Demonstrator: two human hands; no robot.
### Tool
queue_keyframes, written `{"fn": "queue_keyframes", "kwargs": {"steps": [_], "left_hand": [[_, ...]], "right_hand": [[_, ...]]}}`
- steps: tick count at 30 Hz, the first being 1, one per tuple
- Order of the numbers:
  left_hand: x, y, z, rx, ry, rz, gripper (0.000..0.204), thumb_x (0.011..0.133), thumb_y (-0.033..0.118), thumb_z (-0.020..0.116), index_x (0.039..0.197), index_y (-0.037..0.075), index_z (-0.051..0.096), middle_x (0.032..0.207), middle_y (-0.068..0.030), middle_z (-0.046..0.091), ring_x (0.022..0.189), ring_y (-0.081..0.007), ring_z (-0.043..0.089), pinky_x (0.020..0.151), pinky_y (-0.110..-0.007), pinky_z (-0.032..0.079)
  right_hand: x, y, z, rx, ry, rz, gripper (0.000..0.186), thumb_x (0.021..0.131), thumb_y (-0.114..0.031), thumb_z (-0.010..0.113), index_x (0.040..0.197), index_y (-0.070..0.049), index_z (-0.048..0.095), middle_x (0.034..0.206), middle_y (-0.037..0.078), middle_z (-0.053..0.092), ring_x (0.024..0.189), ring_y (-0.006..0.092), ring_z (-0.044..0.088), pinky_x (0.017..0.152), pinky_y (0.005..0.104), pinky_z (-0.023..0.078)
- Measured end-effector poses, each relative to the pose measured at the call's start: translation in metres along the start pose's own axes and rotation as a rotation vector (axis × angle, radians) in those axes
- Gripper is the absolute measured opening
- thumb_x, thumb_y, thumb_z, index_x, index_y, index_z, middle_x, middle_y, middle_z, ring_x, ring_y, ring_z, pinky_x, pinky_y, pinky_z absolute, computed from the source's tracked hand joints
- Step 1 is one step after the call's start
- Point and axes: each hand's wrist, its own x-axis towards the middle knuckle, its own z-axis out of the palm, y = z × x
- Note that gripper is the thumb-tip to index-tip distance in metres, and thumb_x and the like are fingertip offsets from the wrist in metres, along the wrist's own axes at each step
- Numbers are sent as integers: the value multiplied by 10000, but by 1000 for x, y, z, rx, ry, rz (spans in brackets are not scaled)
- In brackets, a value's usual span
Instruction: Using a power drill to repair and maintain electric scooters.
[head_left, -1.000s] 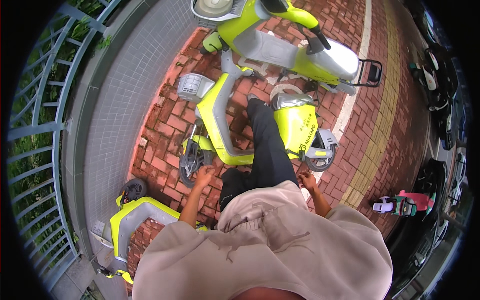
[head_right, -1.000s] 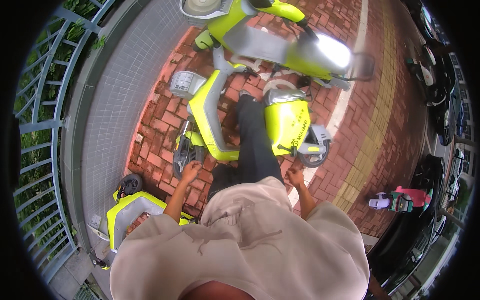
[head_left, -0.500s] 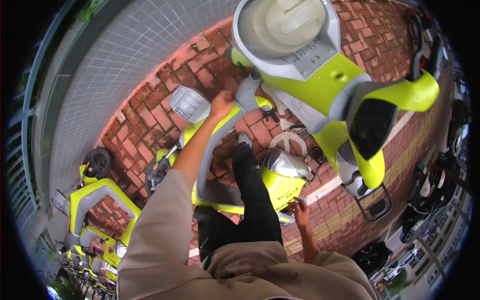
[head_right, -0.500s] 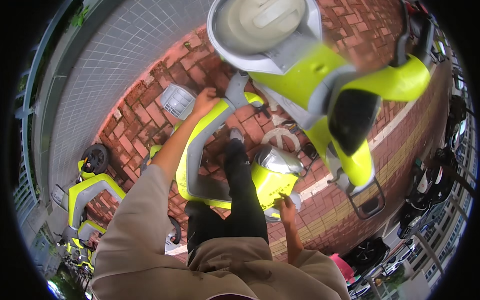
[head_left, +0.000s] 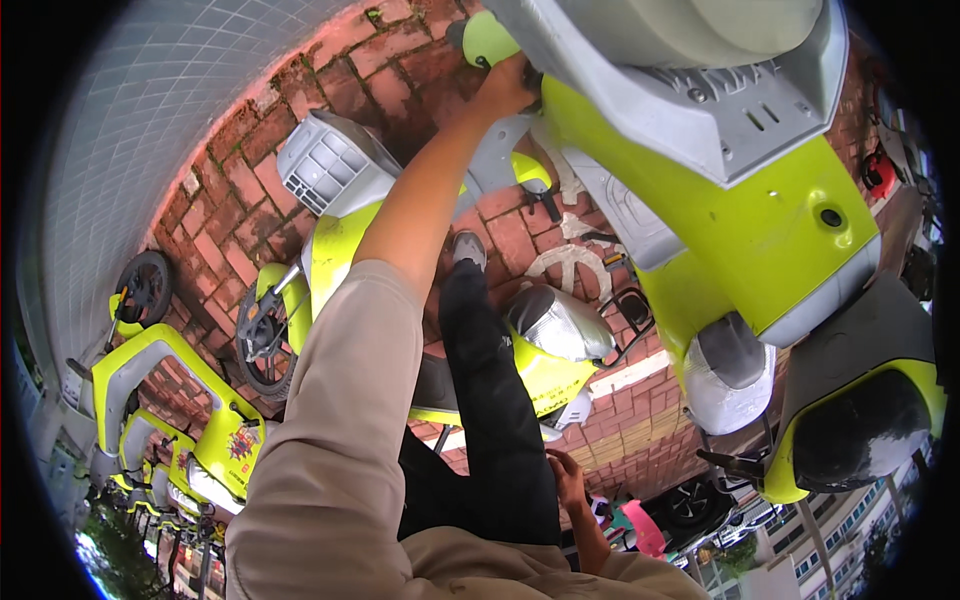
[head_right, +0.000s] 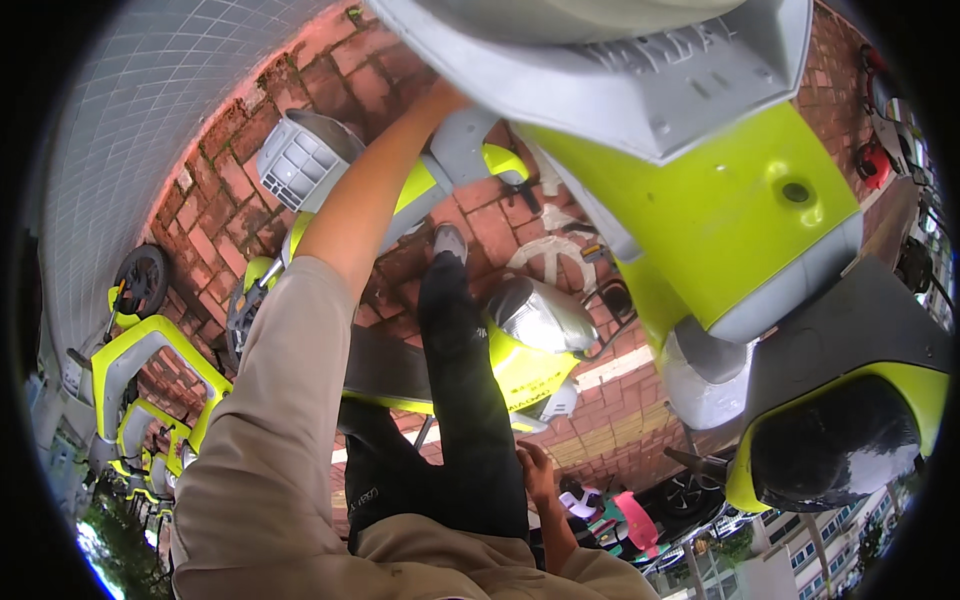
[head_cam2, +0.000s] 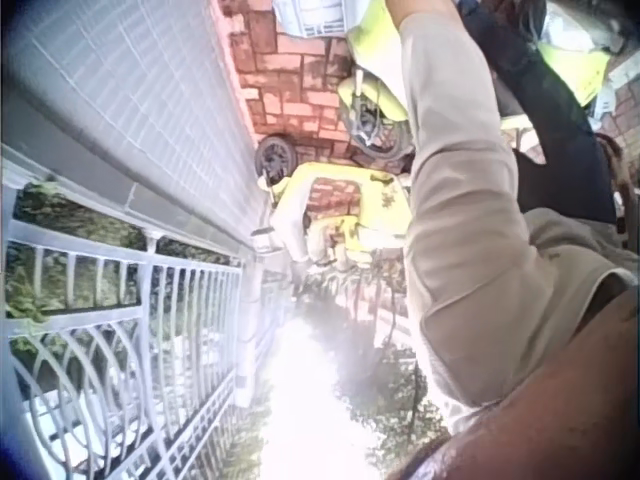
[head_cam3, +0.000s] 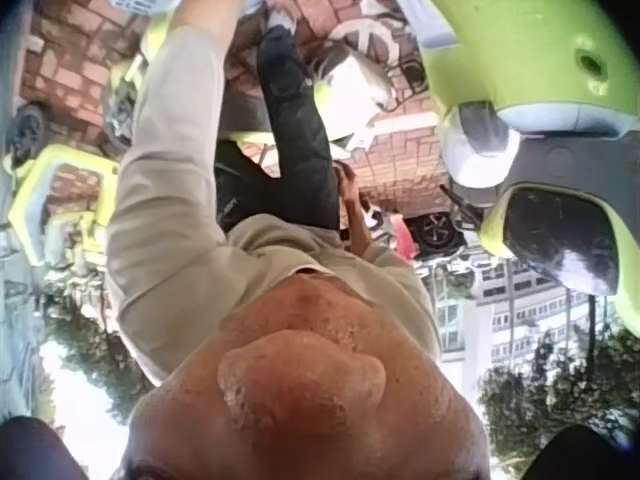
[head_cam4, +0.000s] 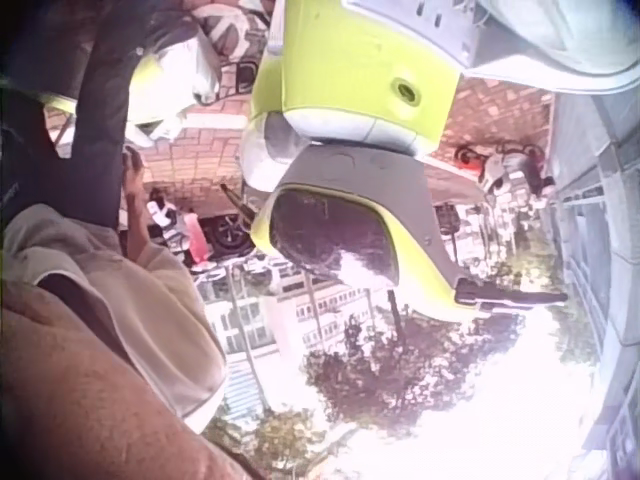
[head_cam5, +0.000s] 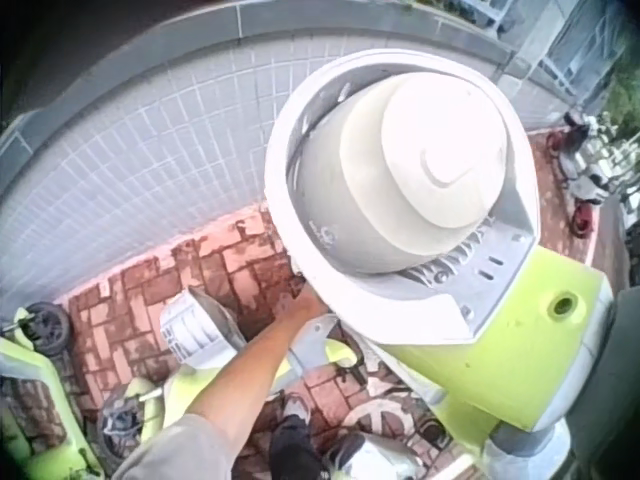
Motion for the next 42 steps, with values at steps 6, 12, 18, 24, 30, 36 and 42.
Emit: {"fn": "queue_keyframes", "kwargs": {"steps": [6,12,18,24,30,36,42], "left_hand": [[-12,2,21,40,-50,-27,493,685,76,752,1142,-9,587,1036,-222,667,1002,-356,650,863,-386,516],[9,-32,0,349,-61,185,565,616,169,815,1104,-18,601,1033,-214,676,976,-343,662,850,-368,531],[4,-1,-14,355,-131,-164,544,573,176,826,1036,-24,621,941,-202,691,896,-360,674,807,-390,545],[-21,64,-5,276,-111,-193,428,583,144,801,936,-27,628,903,-239,681,850,-370,677,772,-422,541],[-33,98,10,327,63,-151,376,603,99,771,943,-14,658,879,-208,697,832,-338,693,761,-391,549],[-57,137,35,245,164,-260,295,626,-94,643,912,-24,658,874,-232,667,850,-408,654,747,-452,524],[-111,188,68,269,-4,-107,321,577,-136,591,872,-17,546,902,-175,577,917,-361,540,785,-438,464]], "right_hand": [[4,-17,2,207,8,85,374,970,-232,528,1261,-2,575,1090,134,669,995,206,642,860,327,519],[2,-33,18,172,-11,84,375,962,-245,538,1229,10,603,1103,131,666,989,193,633,847,304,500],[20,-8,26,115,3,-18,351,935,-184,539,1187,46,619,1079,166,672,998,220,637,868,305,488],[34,-24,26,147,-2,-19,331,934,-176,551,1166,47,628,1060,156,686,983,218,635,861,308,483],[85,-103,32,236,-50,-77,344,960,-189,524,1202,44,594,1001,127,696,888,175,669,788,299,543],[107,-141,30,223,-104,-102,319,980,-184,497,1224,-1,589,1035,111,707,921,180,677,787,288,524],[127,-160,24,199,-133,-152,328,979,-176,499,1230,20,580,1039,125,705,933,188,670,812,302,528]]}}
